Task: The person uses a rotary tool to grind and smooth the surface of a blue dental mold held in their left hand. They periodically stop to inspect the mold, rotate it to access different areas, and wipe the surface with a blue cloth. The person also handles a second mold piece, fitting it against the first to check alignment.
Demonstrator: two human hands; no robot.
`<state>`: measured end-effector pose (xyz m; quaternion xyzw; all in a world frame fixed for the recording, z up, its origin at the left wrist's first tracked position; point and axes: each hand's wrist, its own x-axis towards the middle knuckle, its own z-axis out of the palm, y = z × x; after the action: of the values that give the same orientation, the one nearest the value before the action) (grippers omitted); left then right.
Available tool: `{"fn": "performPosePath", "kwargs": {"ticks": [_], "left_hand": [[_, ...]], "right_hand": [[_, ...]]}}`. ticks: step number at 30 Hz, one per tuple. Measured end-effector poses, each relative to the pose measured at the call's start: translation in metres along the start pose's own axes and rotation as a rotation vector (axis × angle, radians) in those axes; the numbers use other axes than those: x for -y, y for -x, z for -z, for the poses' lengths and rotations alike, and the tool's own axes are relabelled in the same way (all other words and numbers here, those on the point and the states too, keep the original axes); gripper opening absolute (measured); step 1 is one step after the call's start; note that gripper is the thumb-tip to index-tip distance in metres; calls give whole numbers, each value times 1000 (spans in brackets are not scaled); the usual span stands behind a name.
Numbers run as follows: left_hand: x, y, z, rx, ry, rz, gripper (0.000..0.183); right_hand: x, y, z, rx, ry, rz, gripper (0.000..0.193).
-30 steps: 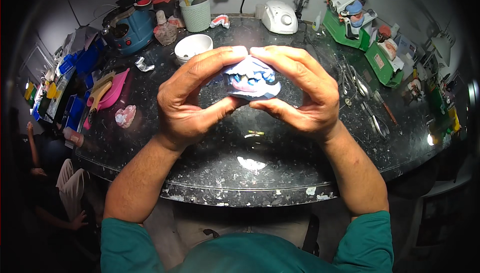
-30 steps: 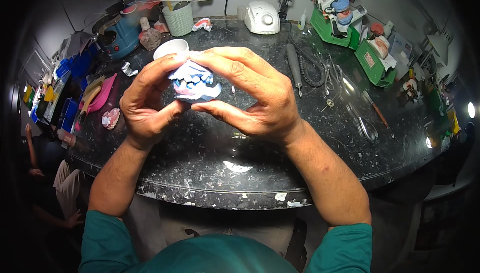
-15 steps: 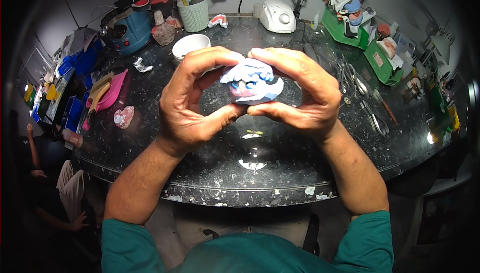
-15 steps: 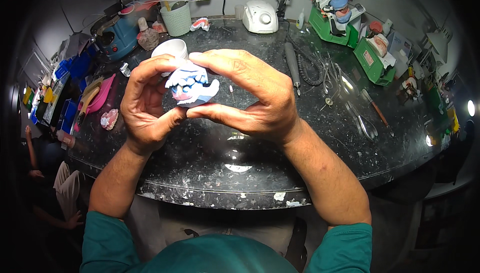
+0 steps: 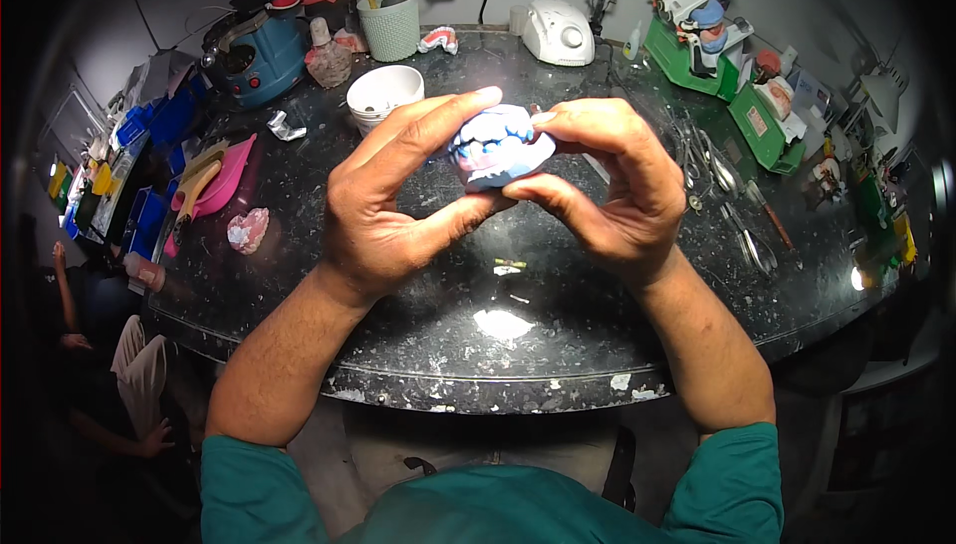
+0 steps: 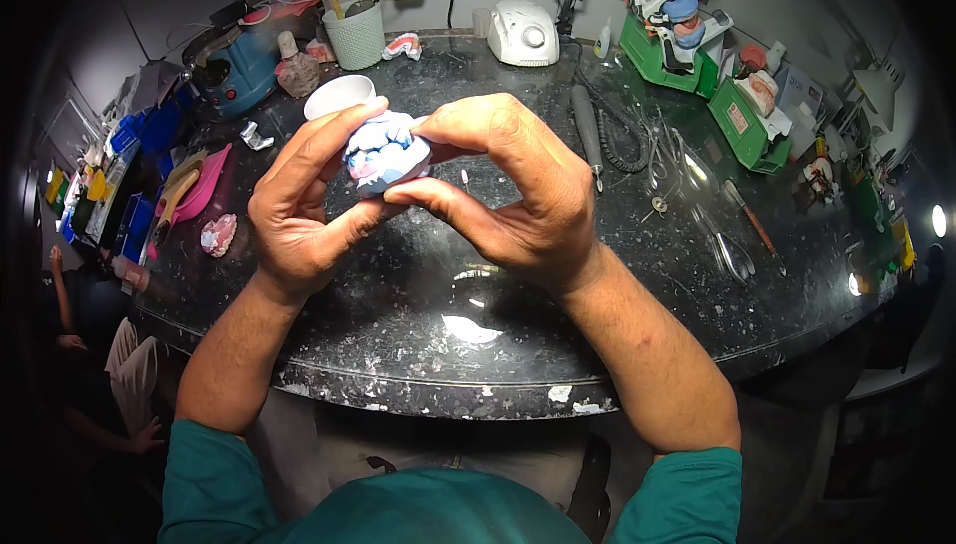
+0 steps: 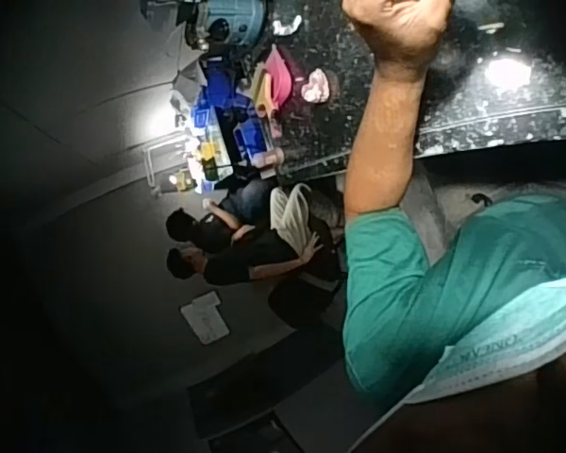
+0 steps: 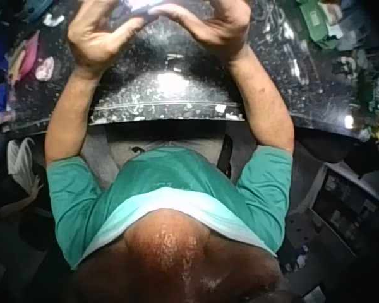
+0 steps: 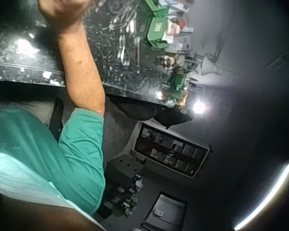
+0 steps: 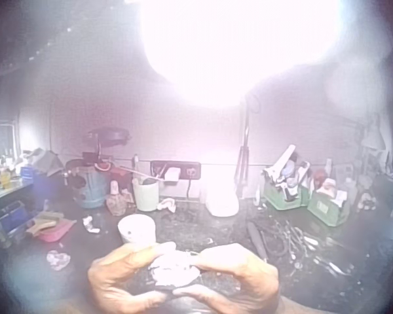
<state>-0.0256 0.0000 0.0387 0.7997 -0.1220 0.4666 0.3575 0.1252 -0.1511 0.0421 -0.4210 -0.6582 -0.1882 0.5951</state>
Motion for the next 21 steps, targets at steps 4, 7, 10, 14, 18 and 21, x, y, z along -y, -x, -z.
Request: {"fn": "performPosePath", "kwargs": {"ticks": [4,7,10,14,18,21], "left_hand": [[-2,-3,5,112,-71,2,65],[-7,-3,4,141,-89,41,63],[-7,-2,3,127,-107,42,62],[-8,-3,-1,0,-83,-22,63],[-12,-3,2,29,-164,-48,62],[-12,-1,5,54,-155,-46,61]], "right_hand": [[-4,0,4,15,64,61,42],[-5,2,4,12,69,17,42],[-7,7,1,0,5,-46,43],[-5,6,-1,6,-85,-91,44],[-3,6,1,22,-90,-88,45],[0,6,-2,-12,-126,-110,46]]}}
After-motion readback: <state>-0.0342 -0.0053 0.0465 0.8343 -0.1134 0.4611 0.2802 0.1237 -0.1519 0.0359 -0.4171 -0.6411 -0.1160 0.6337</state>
